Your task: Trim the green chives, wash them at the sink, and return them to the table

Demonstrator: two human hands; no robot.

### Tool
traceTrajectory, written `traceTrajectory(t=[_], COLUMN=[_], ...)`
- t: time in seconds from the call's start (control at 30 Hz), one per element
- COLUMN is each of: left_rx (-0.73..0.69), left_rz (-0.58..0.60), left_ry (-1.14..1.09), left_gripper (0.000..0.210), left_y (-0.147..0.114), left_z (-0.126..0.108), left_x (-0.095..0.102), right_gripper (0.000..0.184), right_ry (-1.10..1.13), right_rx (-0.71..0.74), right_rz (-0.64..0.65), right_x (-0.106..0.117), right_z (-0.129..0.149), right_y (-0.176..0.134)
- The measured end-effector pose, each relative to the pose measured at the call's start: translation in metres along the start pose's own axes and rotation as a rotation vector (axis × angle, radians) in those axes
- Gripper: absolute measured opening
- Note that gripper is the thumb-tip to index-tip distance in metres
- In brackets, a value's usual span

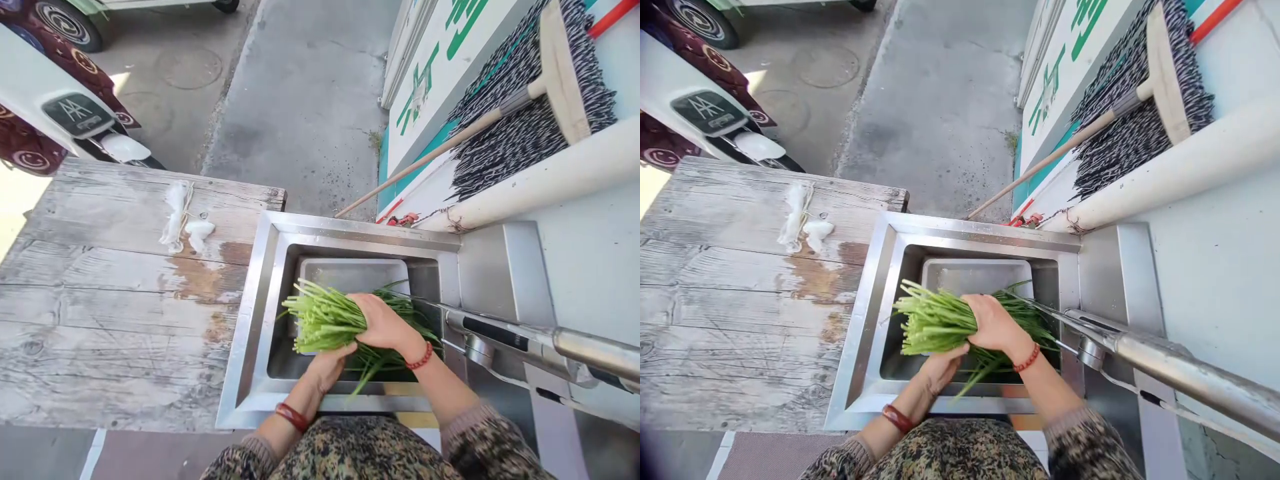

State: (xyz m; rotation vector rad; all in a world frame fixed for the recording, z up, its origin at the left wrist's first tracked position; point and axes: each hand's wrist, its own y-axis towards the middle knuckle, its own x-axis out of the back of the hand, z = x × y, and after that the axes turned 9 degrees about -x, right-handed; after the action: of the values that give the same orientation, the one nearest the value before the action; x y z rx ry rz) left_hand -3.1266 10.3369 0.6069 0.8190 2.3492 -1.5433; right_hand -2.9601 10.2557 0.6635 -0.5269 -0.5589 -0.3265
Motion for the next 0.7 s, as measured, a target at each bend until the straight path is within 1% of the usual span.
traceTrajectory(t=[0.03, 0.07, 0.13, 0.17, 0.23, 0.3, 0.37, 0.43, 0.47, 0.5, 0.53, 0.57, 0.6, 0.63, 0.67, 0.7], left_rx=[-0.011, -0.024, -0.044, -0.046, -0.043, -0.034, -0.028, 0.006, 0.034, 0.062, 0.082, 0.09, 0.091, 0.094, 0.106, 0.131], left_rz=[-0.054, -0.128, -0.283, -0.335, -0.375, -0.386, -0.404, -0.422, -0.425, -0.416, -0.402, -0.386, -0.369, -0.354, -0.343, -0.333], left_ry=[-0.013, -0.018, -0.022, -0.023, -0.025, -0.015, 0.022, 0.097, 0.143, 0.186, 0.22, 0.245, 0.262, 0.271, 0.275, 0.271], left_gripper=[0.057, 0.055, 0.045, 0.041, 0.036, 0.032, 0.028, 0.026, 0.029, 0.034, 0.039, 0.042, 0.042, 0.04, 0.038, 0.036], left_y=[0.017, 0.033, 0.058, 0.066, 0.076, 0.079, 0.077, 0.074, 0.071, 0.068, 0.065, 0.061, 0.057, 0.054, 0.051, 0.048], left_z=[0.003, 0.004, 0.003, 0.001, -0.002, -0.004, -0.005, -0.006, -0.008, -0.01, -0.012, -0.015, -0.017, -0.019, -0.02, -0.019], left_x=[-0.002, -0.003, -0.001, 0.0, 0.004, 0.007, 0.008, 0.008, 0.008, 0.009, 0.01, 0.011, 0.013, 0.014, 0.016, 0.018], right_gripper=[0.072, 0.074, 0.073, 0.075, 0.077, 0.083, 0.095, 0.108, 0.111, 0.108, 0.099, 0.084, 0.066, 0.051, 0.044, 0.043], right_ry=[0.031, 0.073, 0.115, 0.115, 0.124, 0.151, 0.2, 0.249, 0.259, 0.254, 0.231, 0.195, 0.153, 0.113, 0.079, 0.052], right_rx=[-0.029, -0.063, -0.124, -0.162, -0.192, -0.185, -0.176, -0.18, -0.181, -0.183, -0.206, -0.249, -0.323, -0.407, -0.487, -0.55], right_rz=[0.014, 0.042, 0.095, 0.114, 0.137, 0.131, 0.103, 0.065, 0.052, 0.047, 0.041, 0.031, 0.009, -0.022, -0.056, -0.086], right_x=[-0.016, -0.032, -0.06, -0.071, -0.087, -0.095, -0.095, -0.086, -0.079, -0.071, -0.063, -0.056, -0.052, -0.052, -0.055, -0.063], right_z=[-0.018, -0.035, -0.06, -0.068, -0.073, -0.072, -0.073, -0.084, -0.093, -0.104, -0.117, -0.13, -0.142, -0.151, -0.157, -0.159], right_y=[0.026, 0.05, 0.088, 0.101, 0.117, 0.119, 0.115, 0.108, 0.105, 0.103, 0.101, 0.099, 0.097, 0.094, 0.091, 0.087])
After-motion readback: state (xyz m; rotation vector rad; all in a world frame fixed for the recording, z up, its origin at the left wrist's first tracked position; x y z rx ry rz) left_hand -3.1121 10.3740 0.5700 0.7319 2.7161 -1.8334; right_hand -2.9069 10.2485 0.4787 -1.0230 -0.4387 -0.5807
